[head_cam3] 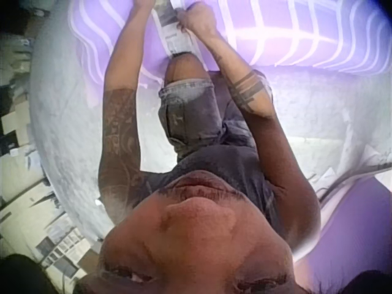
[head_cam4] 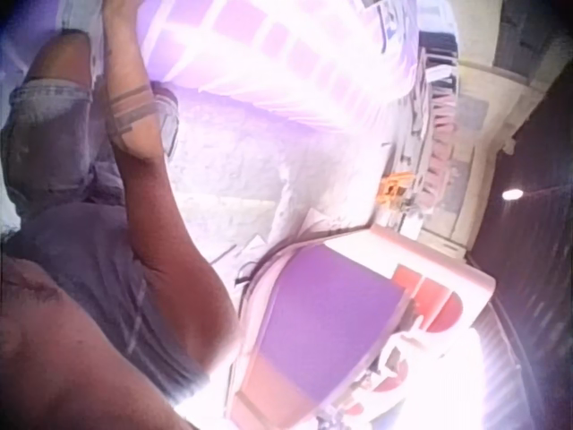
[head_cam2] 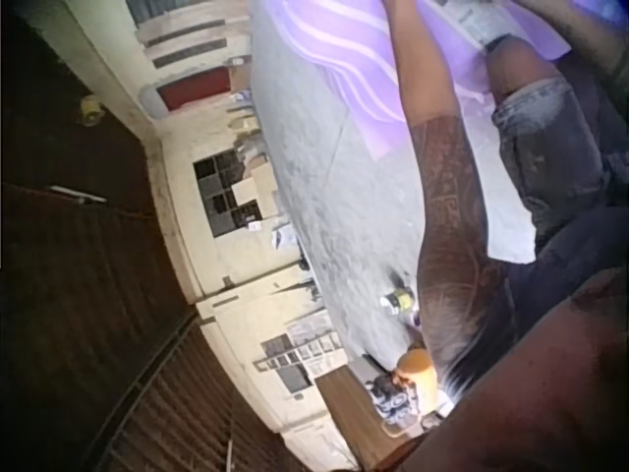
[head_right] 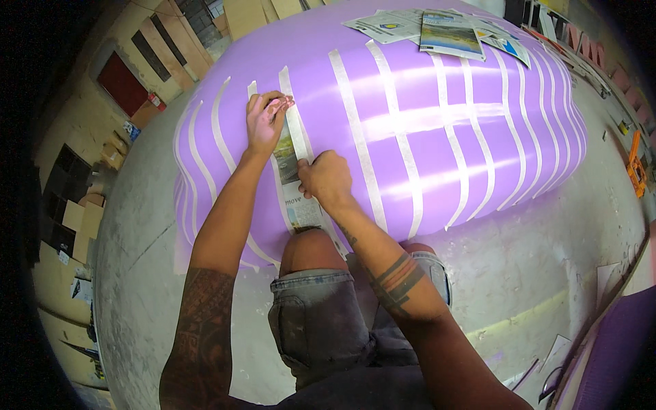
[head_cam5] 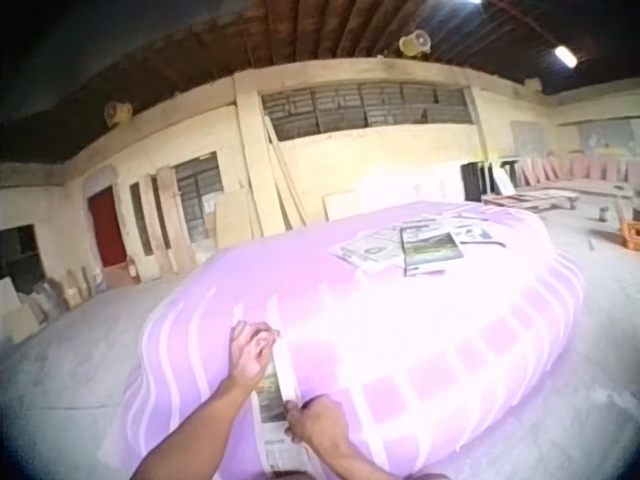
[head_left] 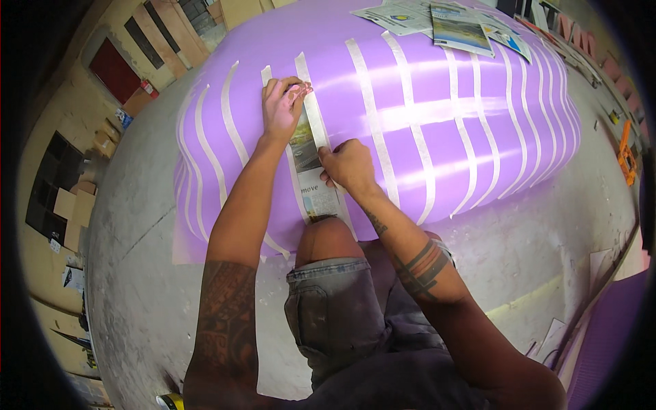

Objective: Taping newspaper and color swatches onto a large purple curved furniture piece.

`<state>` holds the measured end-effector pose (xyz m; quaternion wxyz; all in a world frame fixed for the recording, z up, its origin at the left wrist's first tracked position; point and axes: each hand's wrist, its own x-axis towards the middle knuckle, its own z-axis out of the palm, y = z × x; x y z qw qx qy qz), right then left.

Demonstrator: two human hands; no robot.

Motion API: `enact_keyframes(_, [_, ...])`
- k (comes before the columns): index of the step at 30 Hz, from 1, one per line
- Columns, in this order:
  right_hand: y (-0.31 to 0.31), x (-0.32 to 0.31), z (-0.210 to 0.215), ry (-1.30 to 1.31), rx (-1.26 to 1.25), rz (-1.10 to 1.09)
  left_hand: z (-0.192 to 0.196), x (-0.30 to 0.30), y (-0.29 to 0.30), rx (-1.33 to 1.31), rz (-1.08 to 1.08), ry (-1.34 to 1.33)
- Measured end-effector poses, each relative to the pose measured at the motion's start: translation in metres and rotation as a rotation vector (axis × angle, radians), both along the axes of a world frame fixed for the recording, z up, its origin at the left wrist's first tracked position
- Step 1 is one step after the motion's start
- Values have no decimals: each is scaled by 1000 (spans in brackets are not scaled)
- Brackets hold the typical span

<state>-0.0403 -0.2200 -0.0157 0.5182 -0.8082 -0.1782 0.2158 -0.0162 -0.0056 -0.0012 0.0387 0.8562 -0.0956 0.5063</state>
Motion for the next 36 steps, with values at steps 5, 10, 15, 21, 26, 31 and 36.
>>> enact_keyframes(5, [-1,1,-4,-1,23,-2,4,-8,-4,-57,10,150])
enact_keyframes(10, [0,-1,-9,-38,42,-1,0,-21,-1,90,130,195])
enact_keyframes(15, [1,-6,-19,-78,74,-10,0,-22,0,81,151,228])
enact_keyframes(21, [6,-8,-24,-103,99,-23,2,-23,1,70,134,256])
enact_keyframes(26, [8,-9,-28,-138,137,-56,-1,-23,0,76,145,238])
enact_keyframes(31, [4,-17,-34,-124,264,-1,-1,-23,1,94,147,219])
enact_keyframes(36, [-11,-36,-59,-164,357,10,-2,-23,0,82,136,217])
